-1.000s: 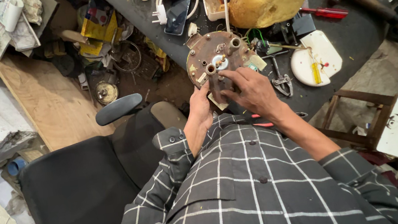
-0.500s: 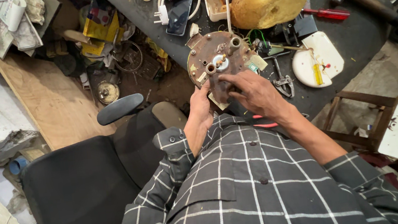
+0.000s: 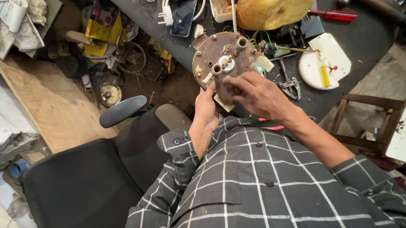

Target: The person holds a circular metal electrical component and uses a wrench to tighten or loosen a bolt on it. They then use pliers to adjust a small part on the component. The person continues to manipulate the component with their hands, turning it over and examining it.

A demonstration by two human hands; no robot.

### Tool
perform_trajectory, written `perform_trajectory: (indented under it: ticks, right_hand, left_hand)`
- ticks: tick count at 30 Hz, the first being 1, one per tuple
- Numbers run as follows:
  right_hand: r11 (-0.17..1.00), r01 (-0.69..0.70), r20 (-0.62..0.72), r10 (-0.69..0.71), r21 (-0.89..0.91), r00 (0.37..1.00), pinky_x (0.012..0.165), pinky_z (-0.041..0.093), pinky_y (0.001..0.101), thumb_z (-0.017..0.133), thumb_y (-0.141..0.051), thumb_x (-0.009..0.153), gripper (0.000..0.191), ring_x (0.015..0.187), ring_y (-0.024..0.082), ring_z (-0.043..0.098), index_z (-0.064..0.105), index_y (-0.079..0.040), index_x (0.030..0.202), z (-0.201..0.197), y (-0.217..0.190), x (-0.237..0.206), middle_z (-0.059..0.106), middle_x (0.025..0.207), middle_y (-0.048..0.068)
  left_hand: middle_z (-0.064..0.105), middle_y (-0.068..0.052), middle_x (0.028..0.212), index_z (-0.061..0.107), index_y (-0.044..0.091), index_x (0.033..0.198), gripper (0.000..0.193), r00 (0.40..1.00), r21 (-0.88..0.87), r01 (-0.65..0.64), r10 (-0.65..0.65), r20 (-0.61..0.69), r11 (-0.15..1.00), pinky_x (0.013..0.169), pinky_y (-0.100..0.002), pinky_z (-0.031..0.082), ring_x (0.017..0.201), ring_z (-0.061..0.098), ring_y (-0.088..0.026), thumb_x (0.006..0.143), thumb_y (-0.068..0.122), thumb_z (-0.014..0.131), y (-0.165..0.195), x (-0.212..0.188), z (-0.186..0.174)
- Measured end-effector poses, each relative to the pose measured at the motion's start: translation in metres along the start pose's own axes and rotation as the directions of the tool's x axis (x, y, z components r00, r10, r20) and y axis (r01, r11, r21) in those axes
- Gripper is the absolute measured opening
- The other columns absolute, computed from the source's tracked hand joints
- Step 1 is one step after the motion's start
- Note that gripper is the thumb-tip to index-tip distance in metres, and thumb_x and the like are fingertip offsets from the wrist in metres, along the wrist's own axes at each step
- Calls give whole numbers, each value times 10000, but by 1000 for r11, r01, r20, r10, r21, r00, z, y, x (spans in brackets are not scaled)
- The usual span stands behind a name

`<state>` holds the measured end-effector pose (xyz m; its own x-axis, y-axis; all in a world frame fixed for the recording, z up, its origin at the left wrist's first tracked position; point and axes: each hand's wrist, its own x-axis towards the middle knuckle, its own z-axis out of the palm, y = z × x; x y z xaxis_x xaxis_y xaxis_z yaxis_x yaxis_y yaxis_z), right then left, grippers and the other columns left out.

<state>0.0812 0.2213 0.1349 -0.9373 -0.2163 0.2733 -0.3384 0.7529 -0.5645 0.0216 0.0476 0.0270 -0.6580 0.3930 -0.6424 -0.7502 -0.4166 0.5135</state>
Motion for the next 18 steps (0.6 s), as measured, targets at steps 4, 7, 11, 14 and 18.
perform_trajectory:
  ticks: [4, 7, 11, 14, 18]
  right_hand:
    - [996, -91, 14, 91, -2, 996, 813, 524, 405, 765, -151, 885, 540, 909, 306, 623, 568, -106, 1387, 1, 1, -1, 610, 967, 117]
    - [997, -71, -14, 71, -20, 997, 794, 521, 410, 765, -155, 868, 546, 893, 315, 616, 574, -90, 1376, 2, 4, -1, 597, 952, 120]
    - [998, -69, -6, 69, -14, 998, 780, 525, 409, 758, -136, 863, 509, 871, 307, 615, 602, -106, 1347, 5, 3, -1, 588, 936, 116]
    - [993, -110, -36, 109, -35, 993, 756, 521, 410, 779, -156, 869, 479, 854, 309, 615, 611, -98, 1313, 6, 1, -2, 591, 921, 117]
    - [999, 41, -36, -42, -27, 998, 840, 535, 407, 735, -87, 866, 503, 927, 304, 626, 586, -99, 1347, 5, 2, -3, 620, 989, 93]
  left_hand:
    - [645, -59, 1271, 508, 139, 1432, 444, 999, -37, -17, 18, 40, 999, 884, -405, 579, 1105, 655, -222, 1021, 283, 594, 0, 0, -1]
    - [647, -61, 1270, 509, 142, 1436, 442, 997, -39, -29, 32, 64, 999, 891, -401, 577, 1102, 656, -216, 1026, 283, 589, -1, 2, -2]
    - [648, -61, 1267, 513, 129, 1437, 437, 998, -33, -32, 33, 56, 999, 879, -405, 573, 1085, 657, -222, 1033, 275, 590, -3, 2, -2]
    - [649, -56, 1268, 510, 130, 1436, 437, 997, -30, -40, 42, 63, 999, 884, -405, 577, 1093, 658, -218, 1031, 276, 586, -4, 1, -3]
    - [645, -67, 1244, 503, 139, 1426, 435, 998, -47, 1, 2, 57, 999, 862, -420, 579, 1068, 652, -241, 1026, 293, 578, -2, 2, -4]
